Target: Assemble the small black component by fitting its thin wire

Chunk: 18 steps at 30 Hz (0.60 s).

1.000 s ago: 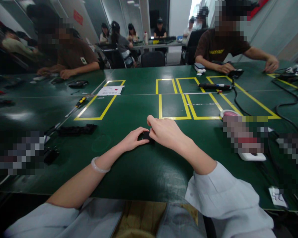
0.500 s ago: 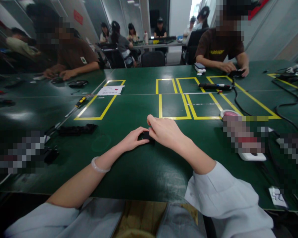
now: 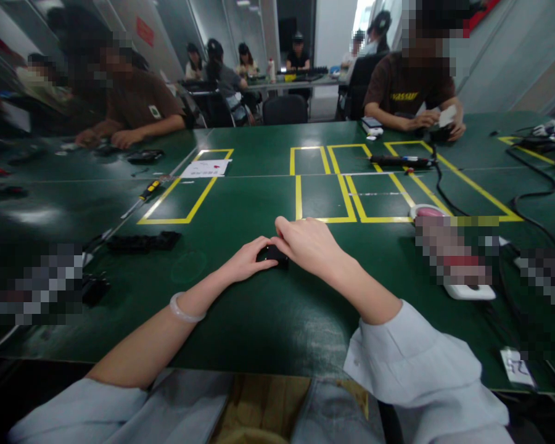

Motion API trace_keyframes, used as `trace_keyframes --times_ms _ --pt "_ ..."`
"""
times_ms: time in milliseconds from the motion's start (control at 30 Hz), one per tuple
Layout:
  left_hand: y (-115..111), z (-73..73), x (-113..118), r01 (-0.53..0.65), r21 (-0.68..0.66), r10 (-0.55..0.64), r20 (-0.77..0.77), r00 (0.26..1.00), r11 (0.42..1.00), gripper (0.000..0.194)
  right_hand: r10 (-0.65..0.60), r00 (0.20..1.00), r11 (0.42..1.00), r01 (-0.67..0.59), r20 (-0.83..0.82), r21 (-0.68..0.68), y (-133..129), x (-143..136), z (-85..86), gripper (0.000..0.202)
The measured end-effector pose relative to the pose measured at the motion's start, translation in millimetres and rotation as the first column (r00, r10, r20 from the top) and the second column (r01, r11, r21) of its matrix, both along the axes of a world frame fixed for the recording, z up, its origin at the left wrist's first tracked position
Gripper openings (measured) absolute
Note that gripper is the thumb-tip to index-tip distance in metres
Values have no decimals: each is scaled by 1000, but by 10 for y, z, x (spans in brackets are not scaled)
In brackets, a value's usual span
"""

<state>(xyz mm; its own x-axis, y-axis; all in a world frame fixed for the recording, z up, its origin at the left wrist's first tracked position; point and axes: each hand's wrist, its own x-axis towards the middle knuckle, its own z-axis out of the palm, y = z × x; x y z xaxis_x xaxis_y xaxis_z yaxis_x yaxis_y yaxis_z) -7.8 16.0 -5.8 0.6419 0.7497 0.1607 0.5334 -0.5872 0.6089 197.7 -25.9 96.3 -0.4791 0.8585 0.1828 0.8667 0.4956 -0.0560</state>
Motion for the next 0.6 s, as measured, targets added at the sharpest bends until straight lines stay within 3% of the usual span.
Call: trace_keyframes --times_ms 100,333,600 --pt "0 -4 -3 2 0 -2 6 1000 1000 38 -14 999 1000 13 42 7 9 -4 -3 23" --pt "3 -6 -3 5 5 -5 16 1000 1000 38 16 999 1000 -16 -45 4 -30 -10 4 20" --pt "6 -18 -1 5 9 -5 1 1000 1000 39 -25 999 1000 25 47 7 10 -7 -11 22"
